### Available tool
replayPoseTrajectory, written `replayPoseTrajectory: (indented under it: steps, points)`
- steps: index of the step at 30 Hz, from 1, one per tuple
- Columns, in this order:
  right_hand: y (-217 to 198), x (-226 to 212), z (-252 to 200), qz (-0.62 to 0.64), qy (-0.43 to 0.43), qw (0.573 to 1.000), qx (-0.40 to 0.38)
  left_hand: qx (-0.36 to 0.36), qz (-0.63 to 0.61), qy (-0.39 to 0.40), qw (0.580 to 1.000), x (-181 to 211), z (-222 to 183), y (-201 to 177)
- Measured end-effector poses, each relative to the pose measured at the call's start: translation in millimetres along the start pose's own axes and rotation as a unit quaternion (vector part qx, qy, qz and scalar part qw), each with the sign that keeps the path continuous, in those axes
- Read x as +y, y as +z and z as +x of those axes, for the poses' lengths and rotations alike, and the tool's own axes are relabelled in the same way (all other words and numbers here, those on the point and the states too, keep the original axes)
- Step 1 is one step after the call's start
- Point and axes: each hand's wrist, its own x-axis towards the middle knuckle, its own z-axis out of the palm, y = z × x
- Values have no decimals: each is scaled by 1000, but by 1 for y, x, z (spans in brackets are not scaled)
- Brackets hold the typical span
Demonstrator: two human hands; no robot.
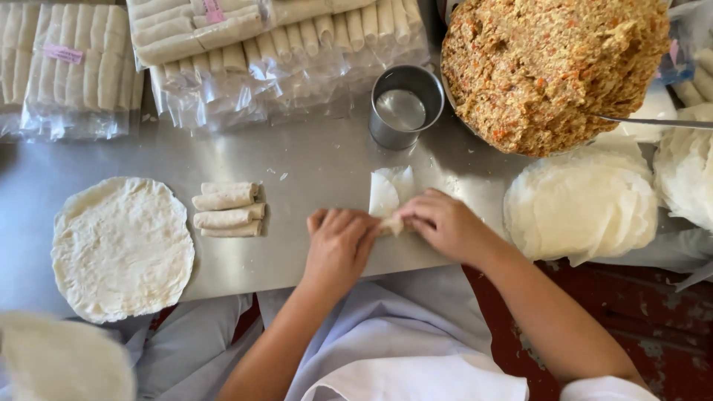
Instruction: The person places several spring rolls into a plastic bag, adds a small label, and smooths the bag on a metal table, working alongside another person at a food production station.
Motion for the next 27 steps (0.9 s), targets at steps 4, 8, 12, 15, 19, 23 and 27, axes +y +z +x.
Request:
replayPoseTrajectory:
  steps: [4,8,12,15,19,23,27]
  points:
    - [8,5,12,-40,135,990,23,52,48,-31,997,-11,8,17]
    - [13,-9,-7,-212,-7,970,119,73,98,27,992,-19,8,25]
    - [14,-4,1,-176,-14,979,106,62,83,95,990,-15,21,11]
    - [10,-9,10,-107,32,989,97,23,58,120,991,-20,26,10]
    - [11,-6,14,-185,-28,977,101,5,-34,81,996,-35,32,16]
    - [12,-2,21,-248,-35,966,70,-33,-13,37,999,-47,32,22]
    - [11,7,25,-281,9,959,-15,-4,96,70,993,-34,78,11]
